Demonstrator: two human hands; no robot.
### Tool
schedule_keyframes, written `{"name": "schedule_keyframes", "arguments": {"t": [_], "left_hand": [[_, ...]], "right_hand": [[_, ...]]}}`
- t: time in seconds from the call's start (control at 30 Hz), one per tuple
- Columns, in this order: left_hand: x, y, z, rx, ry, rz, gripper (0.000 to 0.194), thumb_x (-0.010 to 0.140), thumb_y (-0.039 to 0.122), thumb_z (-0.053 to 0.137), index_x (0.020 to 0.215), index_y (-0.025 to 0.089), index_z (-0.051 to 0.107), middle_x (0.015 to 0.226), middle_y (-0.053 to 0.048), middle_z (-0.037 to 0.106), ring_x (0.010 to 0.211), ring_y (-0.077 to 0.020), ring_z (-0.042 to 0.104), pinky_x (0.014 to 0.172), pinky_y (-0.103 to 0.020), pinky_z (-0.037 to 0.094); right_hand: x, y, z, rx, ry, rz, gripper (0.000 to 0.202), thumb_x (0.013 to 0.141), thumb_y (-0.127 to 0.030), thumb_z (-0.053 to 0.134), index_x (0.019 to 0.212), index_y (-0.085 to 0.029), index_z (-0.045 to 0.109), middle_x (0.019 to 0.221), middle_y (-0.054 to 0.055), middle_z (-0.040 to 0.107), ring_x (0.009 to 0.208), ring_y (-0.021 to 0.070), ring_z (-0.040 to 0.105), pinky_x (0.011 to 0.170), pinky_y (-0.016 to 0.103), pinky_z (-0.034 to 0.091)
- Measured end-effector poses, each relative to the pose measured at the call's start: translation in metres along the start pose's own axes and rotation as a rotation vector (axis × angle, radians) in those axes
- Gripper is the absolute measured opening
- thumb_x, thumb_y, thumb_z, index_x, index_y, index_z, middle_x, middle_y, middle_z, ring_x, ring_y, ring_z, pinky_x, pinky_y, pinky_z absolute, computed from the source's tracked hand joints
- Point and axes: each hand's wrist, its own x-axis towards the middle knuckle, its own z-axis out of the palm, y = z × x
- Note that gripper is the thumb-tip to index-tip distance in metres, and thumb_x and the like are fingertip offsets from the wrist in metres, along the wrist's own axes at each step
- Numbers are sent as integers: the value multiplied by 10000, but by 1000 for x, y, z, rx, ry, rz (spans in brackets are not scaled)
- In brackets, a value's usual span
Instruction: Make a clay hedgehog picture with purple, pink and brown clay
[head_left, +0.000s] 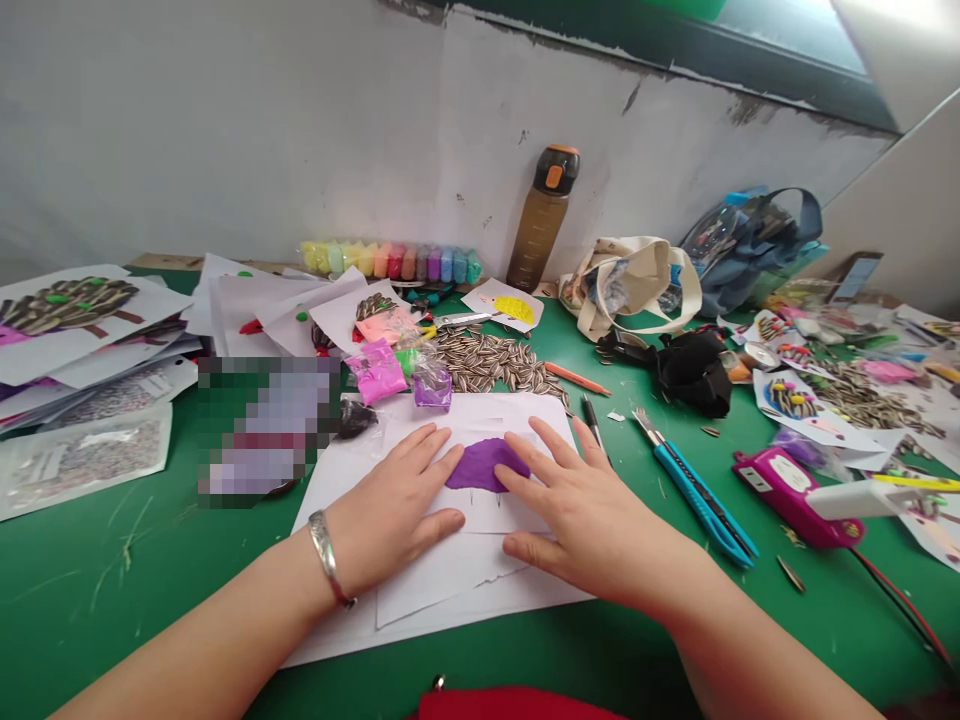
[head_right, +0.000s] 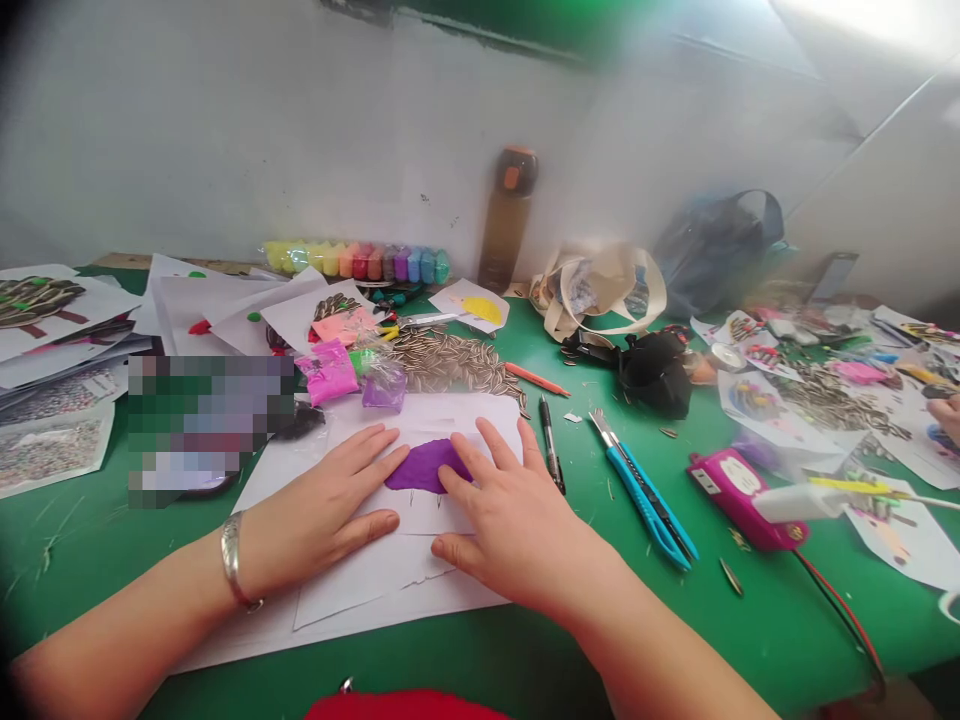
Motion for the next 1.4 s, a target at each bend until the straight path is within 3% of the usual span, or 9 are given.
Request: {"name": "schedule_keyframes", "arguments": {"t": [0.17, 0.27, 0.5, 0.6, 0.73, 1.03, 1.4], "left_hand": [[1, -1, 1, 12, 11, 3, 617, 904, 410, 559, 1424, 105, 431, 1511, -200, 367, 1417, -360, 287, 1129, -535, 336], [1, -1, 2, 5, 17, 0, 619, 899, 415, 565, 1424, 116, 433, 1511, -190, 372, 1417, -354, 291, 1133, -525, 336], [1, -3, 2, 1, 29, 6, 610, 904, 423, 551, 1420, 117, 437, 1508, -190, 378, 1415, -359, 291, 1129, -532, 337], [0, -4, 3, 0, 43, 15, 600, 906, 432, 543, 1417, 134, 440, 1507, -182, 382, 1413, -352, 298, 1128, -526, 343], [-1, -5, 4, -19, 69, 29, 591, 905, 433, 546, 1415, 154, 442, 1506, -170, 388, 1412, -349, 302, 1128, -525, 346], [1, -1, 0, -9, 4, 0, 605, 907, 410, 548, 1423, 115, 429, 1517, -190, 360, 1423, -357, 274, 1141, -536, 317], [-1, -4, 4, -16, 48, 24, 594, 910, 423, 537, 1422, 141, 432, 1509, -184, 376, 1414, -360, 293, 1128, -548, 336]], "right_hand": [[-3, 8, -2, 4, -27, 19, 628, 860, -684, 454, 1342, -293, 552, 1568, 86, 290, 1451, 403, 134, 1107, 711, 51], [-4, 12, -5, 12, -50, 31, 650, 826, -704, 491, 1341, -312, 554, 1545, 86, 340, 1443, 409, 167, 1102, 718, 43], [-2, 19, -7, 14, -4, 85, 620, 843, -641, 526, 1382, -337, 508, 1562, 85, 302, 1442, 411, 168, 1099, 716, 65], [0, 18, -5, 27, -28, 73, 611, 843, -640, 525, 1364, -320, 533, 1538, 89, 352, 1429, 420, 204, 1092, 726, 81], [0, 14, -4, 22, 3, 58, 612, 839, -653, 522, 1355, -323, 539, 1566, 91, 293, 1443, 414, 159, 1095, 721, 73], [2, 5, -1, 55, 18, -23, 624, 828, -685, 514, 1339, -327, 550, 1578, 85, 263, 1456, 388, 128, 1121, 680, 25], [4, -1, 2, 77, 30, -40, 626, 831, -669, 527, 1360, -333, 527, 1582, 86, 251, 1456, 392, 123, 1116, 688, 13]]}}
